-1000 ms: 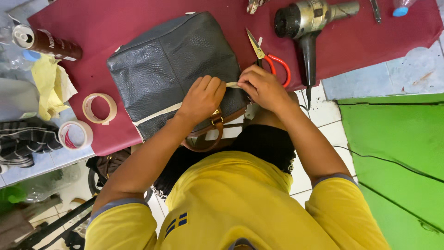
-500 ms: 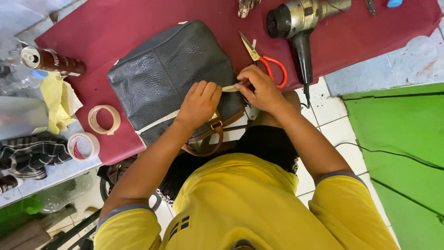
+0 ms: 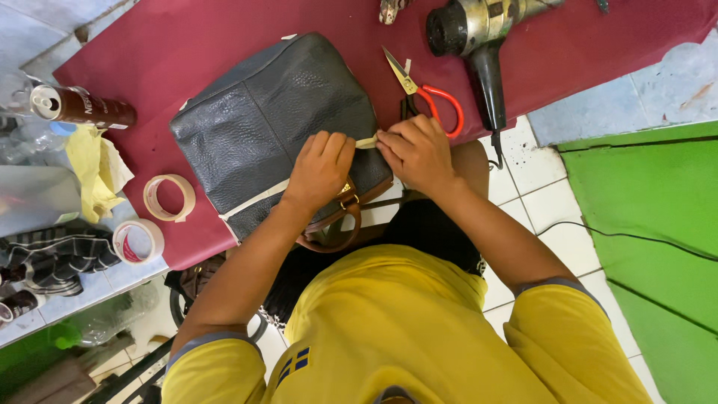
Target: The person applies masking tape to the edges of a black handbag, then uses a brush to apply a dark liquid to the taped areas. Finally, they use a hairdryer to dry the treated sections.
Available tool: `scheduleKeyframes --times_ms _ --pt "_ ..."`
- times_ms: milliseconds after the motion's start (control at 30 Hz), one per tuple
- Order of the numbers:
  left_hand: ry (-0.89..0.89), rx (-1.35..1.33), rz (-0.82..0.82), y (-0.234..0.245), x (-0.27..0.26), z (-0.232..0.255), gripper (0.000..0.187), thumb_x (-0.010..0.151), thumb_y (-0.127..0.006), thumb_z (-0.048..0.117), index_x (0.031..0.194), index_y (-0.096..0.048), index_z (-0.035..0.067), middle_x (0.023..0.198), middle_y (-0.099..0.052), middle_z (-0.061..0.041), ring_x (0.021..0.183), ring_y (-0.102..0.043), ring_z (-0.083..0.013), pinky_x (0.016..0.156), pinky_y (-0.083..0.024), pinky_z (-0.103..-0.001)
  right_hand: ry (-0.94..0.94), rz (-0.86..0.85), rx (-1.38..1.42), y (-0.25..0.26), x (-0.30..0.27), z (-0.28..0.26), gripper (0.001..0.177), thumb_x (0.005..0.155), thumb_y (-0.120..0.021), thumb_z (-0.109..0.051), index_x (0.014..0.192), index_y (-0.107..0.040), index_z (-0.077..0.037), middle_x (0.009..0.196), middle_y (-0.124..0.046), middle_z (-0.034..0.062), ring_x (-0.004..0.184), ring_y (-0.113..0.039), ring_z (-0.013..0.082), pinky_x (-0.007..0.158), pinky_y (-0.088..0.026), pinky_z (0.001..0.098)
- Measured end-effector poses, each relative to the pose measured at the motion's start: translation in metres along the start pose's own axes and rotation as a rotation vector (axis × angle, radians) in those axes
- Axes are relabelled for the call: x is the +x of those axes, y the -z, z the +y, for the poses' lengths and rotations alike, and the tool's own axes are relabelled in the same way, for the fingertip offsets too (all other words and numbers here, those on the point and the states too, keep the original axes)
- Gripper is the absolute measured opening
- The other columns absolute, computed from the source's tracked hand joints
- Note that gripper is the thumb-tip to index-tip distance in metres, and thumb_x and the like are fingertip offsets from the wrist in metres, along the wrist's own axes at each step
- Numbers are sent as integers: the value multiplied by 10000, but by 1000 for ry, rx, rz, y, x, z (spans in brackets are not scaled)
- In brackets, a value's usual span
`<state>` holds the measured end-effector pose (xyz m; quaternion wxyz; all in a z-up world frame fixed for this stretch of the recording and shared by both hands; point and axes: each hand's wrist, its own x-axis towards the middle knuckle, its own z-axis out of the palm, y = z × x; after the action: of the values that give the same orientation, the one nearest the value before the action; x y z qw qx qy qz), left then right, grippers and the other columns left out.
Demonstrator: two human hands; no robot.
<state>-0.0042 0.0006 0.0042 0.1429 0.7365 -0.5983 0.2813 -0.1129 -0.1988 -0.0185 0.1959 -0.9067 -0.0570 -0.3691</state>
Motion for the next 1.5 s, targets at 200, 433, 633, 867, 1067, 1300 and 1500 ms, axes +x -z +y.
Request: scheduleKeyframes --times_ms 200,433,633,867,1067,1300,1500 --pt "12 -15 -28 1 4 -3 149 1012 -471 55 979 -608 7 854 -503 -120 726 -539 -298 662 -471 -377 149 3 9 -6 14 10 125 937 -718 -229 894 -738 -114 833 -626 46 788 -613 262 663 -491 377" --pt "-7 26 -55 5 7 -4 156 999 -468 64 978 -617 20 839 -496 -100 718 -547 -284 652 -465 -369 289 15 -113 -22 17 15 161 849 -714 -197 743 -643 -99 720 -534 75 704 -587 264 636 -512 355" --pt "-20 64 -27 0 4 0 140 991 -505 91 968 -630 33 826 -489 -90 715 -537 -266 670 -472 -368 170 -82 -336 -23 8 -6 189 825 -681 -193 700 -552 -132 689 -473 45 707 -570 235 579 -478 324" --pt "-6 58 92 0 15 7 119 978 -570 93 933 -664 35 813 -509 -100 728 -560 -275 739 -504 -381 27 -13 -293 -31 5 -9 244 776 -722 -165 677 -502 -124 662 -451 47 668 -560 247 563 -481 328" --pt "-58 59 268 -8 26 18 27 912 -698 9 898 -696 33 746 -489 -86 629 -525 -243 641 -503 -353 -32 3 -215 -11 10 -26 169 877 -706 -84 741 -607 -76 674 -517 74 682 -596 270 609 -507 332" --pt "-36 98 324 -7 28 22 72 904 -691 -10 845 -659 16 701 -372 -52 568 -430 -211 554 -443 -332 -356 -52 -98 -29 -11 -41 77 920 -745 -82 939 -757 -8 736 -615 110 720 -637 309 706 -532 378" --pt "11 89 336 -3 27 23 160 943 -638 28 785 -618 42 691 -375 -52 582 -454 -243 574 -451 -339 -344 -119 -215 -15 -3 -42 144 894 -784 -205 982 -787 -91 771 -638 105 747 -658 330 690 -562 434"
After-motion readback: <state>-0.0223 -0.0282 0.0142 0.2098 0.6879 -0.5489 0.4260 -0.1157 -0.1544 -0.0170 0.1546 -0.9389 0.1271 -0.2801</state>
